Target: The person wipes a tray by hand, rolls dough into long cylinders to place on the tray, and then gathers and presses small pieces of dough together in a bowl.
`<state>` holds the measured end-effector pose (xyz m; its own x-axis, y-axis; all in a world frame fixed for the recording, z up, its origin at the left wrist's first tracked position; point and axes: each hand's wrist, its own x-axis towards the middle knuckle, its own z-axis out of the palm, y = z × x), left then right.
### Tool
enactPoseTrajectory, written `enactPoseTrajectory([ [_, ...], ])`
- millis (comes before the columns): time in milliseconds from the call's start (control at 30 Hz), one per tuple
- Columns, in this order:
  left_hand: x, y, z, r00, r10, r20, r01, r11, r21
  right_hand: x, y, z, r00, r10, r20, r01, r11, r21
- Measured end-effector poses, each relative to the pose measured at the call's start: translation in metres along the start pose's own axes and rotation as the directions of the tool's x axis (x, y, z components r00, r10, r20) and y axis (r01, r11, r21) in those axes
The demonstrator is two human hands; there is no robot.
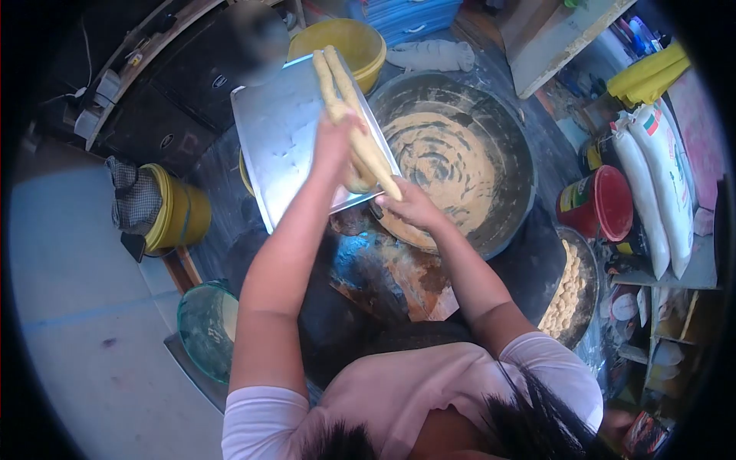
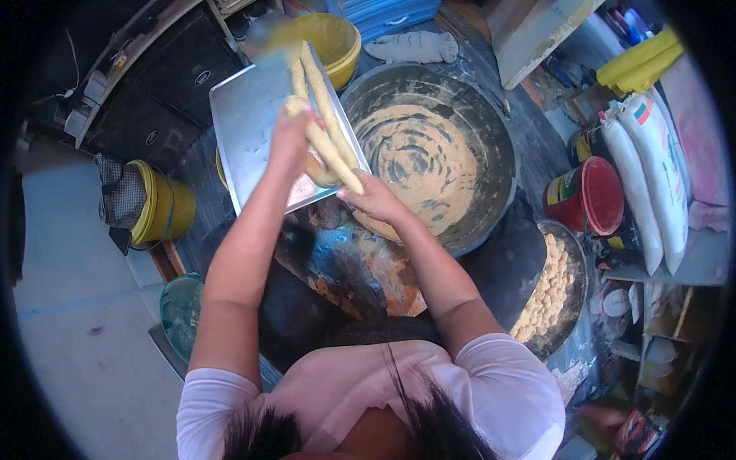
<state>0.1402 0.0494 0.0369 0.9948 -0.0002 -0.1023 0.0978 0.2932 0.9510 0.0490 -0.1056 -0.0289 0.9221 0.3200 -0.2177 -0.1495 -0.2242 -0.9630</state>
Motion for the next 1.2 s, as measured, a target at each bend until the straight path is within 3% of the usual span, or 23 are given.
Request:
enactPoseTrajectory([
  [67,0.031,-0.003,-0.04,0.997,-0.076,-0.003,0.074,0.973,-0.217,0.009,-0.007,0.008,0.995,0.024,0.094,-0.039,0.985,0.166],
  [100,0.046,-0.01,-0.058,0.997,-0.074,-0.007,0.071,0.972,-0.222,0.013,-0.025,0.011,0.989,0.044,0.142,-0.079,0.965,0.252],
  [167,0.067,-0.02,-0.085,0.931,-0.323,-0.168,0.221,0.869,-0.442,0.036,-0.037,0.017,0.979,0.009,0.205,-0.074,0.946,0.315],
  [267,0.059,0.001,-0.086,0.949,-0.297,-0.106,0.181,0.789,-0.587,0.075,-0.077,0.018,0.942,-0.042,0.333,-0.1,0.912,0.399],
  [367,0.041,0.036,-0.073,0.965,-0.223,-0.136,0.073,0.73,-0.679,0.127,-0.106,0.028,0.956,-0.126,0.266,-0.005,0.897,0.442],
  [400,0.042,0.037,-0.076,0.965,-0.221,-0.142,0.067,0.729,-0.681,0.147,-0.112,0.032,0.968,-0.173,0.181,0.093,0.919,0.383],
  [433,0.045,0.04,-0.079,0.992,-0.087,-0.092,0.009,0.773,-0.634,0.158,-0.112,0.036,0.969,-0.227,0.099,0.186,0.931,0.313],
  [467,0.047,0.041,-0.082,0.998,0.046,-0.034,-0.057,0.807,-0.587,0.161,-0.109,0.039,0.968,-0.228,0.106,0.185,0.932,0.312],
  [533,0.048,0.043,-0.087,0.998,0.066,-0.011,-0.062,0.853,-0.518,0.163,-0.102,0.04,0.985,-0.148,-0.09,0.122,0.963,-0.241],
  [567,0.051,0.035,-0.089,0.998,-0.039,-0.04,0.019,0.91,-0.414,0.173,-0.079,0.037,0.982,-0.182,-0.052,0.13,0.848,-0.513],
  [633,0.061,0.01,-0.098,0.973,-0.212,-0.091,0.177,0.939,-0.296,0.162,-0.056,0.037,0.997,-0.046,0.061,0.076,0.649,-0.757],
  [667,0.064,-0.006,-0.104,0.973,-0.213,-0.092,0.176,0.937,-0.303,0.152,-0.05,0.038,0.997,-0.043,0.063,0.076,0.644,-0.761],
  [733,0.067,-0.032,-0.109,0.92,-0.362,-0.147,0.305,0.901,-0.309,0.132,-0.039,0.039,0.984,-0.154,-0.085,0.089,0.853,-0.514],
  [867,0.053,-0.052,-0.09,0.909,-0.362,-0.208,0.333,0.929,-0.16,0.106,-0.031,0.034,0.964,-0.225,-0.14,0.136,0.874,-0.466],
  [933,0.046,-0.051,-0.08,0.964,-0.264,0.04,0.267,0.958,-0.106,0.1,-0.031,0.035,0.897,-0.388,-0.213,0.13,0.69,-0.712],
  [967,0.047,-0.053,-0.076,0.962,-0.269,0.05,0.272,0.957,-0.101,0.097,-0.034,0.033,0.942,-0.32,-0.099,0.138,0.64,-0.756],
  [1000,0.05,-0.053,-0.072,0.96,-0.272,0.058,0.277,0.955,-0.107,0.094,-0.03,0.037,0.942,-0.319,-0.108,0.131,0.642,-0.755],
  [1067,0.052,-0.054,-0.065,0.959,-0.277,0.069,0.283,0.953,-0.108,0.088,-0.013,0.052,0.941,-0.333,-0.063,0.086,0.414,-0.906],
  [1133,0.052,-0.055,-0.061,0.964,-0.261,0.052,0.266,0.942,-0.204,0.091,0.002,0.055,0.961,-0.274,-0.049,0.073,0.417,-0.906],
  [1200,0.054,-0.062,-0.064,0.974,-0.222,0.052,0.228,0.955,-0.188,0.093,0.008,0.059,0.9,-0.412,-0.143,0.092,0.5,-0.861],
])
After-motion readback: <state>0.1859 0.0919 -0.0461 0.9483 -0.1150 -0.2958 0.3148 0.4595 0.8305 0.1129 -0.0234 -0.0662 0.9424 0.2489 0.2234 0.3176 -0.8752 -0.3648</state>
